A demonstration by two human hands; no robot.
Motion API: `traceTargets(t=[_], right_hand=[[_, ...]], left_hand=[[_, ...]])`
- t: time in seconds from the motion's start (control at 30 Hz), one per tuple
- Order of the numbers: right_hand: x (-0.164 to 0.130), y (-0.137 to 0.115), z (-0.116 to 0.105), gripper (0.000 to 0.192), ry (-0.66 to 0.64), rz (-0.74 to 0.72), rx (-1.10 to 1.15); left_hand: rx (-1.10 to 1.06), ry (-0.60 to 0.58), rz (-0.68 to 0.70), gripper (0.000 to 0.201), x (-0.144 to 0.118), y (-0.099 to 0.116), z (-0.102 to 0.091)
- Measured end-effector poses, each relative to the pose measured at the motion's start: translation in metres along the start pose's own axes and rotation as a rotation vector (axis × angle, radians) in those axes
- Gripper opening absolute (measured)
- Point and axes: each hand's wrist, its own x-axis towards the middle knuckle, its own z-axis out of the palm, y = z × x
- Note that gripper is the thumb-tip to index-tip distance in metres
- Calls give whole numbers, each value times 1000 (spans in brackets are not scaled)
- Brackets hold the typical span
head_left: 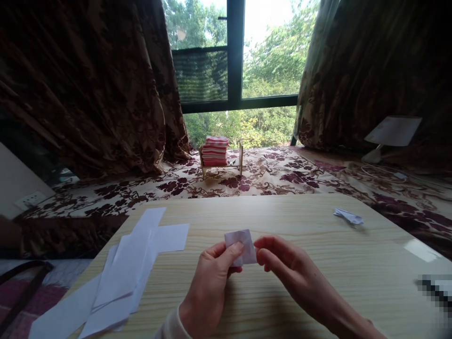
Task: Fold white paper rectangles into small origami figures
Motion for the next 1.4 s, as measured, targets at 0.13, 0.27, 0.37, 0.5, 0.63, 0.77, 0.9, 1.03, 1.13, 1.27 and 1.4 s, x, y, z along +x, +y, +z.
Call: traceTargets(t=[0.13, 0.27, 0.37, 0.5, 0.63, 0.77, 0.9, 1.03, 1.13, 1.27, 1.4], right_hand=[[-2, 2, 9, 22, -92, -19, 56], [-2, 9, 12, 12, 8, -109, 27], [-4, 10, 10, 25, 66, -206, -48], [-6, 8, 9, 31, 66, -297, -161], [-6, 8, 8, 29, 62, -335, -228], [-6, 12, 5, 27, 87, -414, -336], [-5, 15, 3, 25, 96, -513, -455], [-3, 11, 0, 19, 56, -572, -506], [-2, 8, -1, 14, 63, -567, -490], [-2, 9, -1, 12, 69, -548, -442], [-1, 10, -1, 10, 66, -507, -386]], left_hand=[[-64, -15, -42, 28, -1, -1, 2], [-54, -49, -57, 30, -2, -1, 1], [-40, -60, -38, 31, -2, -1, -1], [-31, -47, 5, 32, -1, -2, -1], [-18, -17, 0, 28, -1, -2, 0], [16, -14, 12, 26, 0, -4, -1], [63, -24, 42, 28, 1, -7, -3], [82, -18, 58, 27, 2, -9, -3], [94, -33, 50, 28, 1, -9, -2], [159, -24, 60, 31, 0, -8, -2], [268, -45, 87, 36, 1, -8, -2]])
